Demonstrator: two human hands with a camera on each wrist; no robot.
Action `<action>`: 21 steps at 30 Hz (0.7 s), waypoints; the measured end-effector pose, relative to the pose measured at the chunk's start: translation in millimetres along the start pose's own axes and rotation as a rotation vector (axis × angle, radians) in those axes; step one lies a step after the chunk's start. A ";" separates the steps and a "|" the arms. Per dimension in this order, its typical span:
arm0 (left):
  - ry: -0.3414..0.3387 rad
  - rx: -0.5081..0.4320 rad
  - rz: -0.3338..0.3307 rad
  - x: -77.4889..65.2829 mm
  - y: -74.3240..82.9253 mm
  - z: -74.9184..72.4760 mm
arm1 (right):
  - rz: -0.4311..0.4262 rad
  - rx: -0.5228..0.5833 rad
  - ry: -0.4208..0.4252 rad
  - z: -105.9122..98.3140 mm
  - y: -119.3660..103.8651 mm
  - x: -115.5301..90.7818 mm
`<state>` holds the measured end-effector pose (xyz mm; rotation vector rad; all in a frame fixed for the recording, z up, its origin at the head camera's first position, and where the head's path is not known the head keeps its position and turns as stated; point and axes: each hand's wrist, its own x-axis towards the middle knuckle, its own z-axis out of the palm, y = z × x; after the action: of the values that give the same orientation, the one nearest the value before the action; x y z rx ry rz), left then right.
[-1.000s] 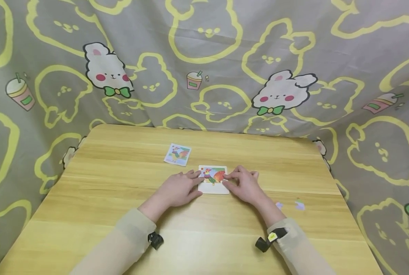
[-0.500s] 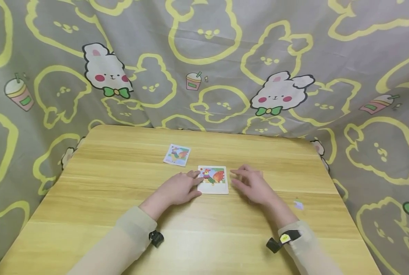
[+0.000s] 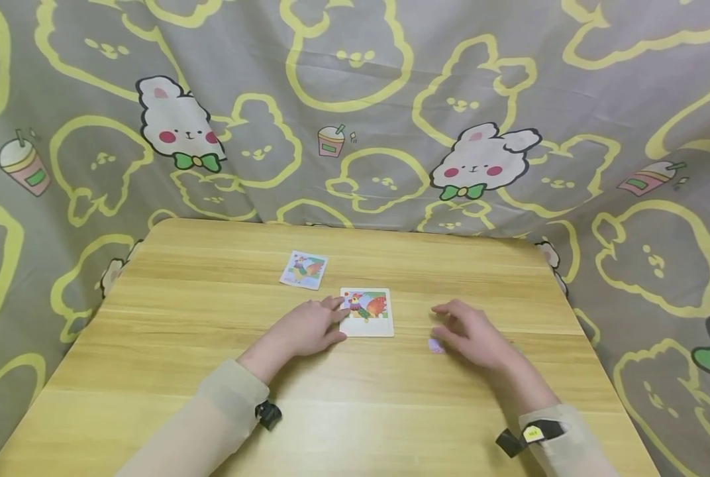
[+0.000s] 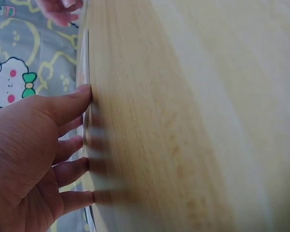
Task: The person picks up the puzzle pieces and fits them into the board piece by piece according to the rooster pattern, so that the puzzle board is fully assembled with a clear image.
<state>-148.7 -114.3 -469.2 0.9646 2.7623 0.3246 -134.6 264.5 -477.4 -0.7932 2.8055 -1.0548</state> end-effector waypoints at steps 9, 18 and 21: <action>0.010 -0.014 0.014 -1.2 0.6 -1.6 | 0.058 -0.145 -0.036 0.3 4.2 -21.0; 0.015 -0.027 0.012 -0.7 0.3 -1.9 | 0.049 -0.093 -0.050 6.1 4.2 -27.5; 0.014 -0.026 0.014 -0.3 0.2 -1.9 | 0.028 -0.093 -0.045 9.1 3.6 -29.3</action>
<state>-148.9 -114.7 -467.3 0.9798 2.7577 0.3703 -108.8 275.2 -490.7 -0.7737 2.8372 -0.8964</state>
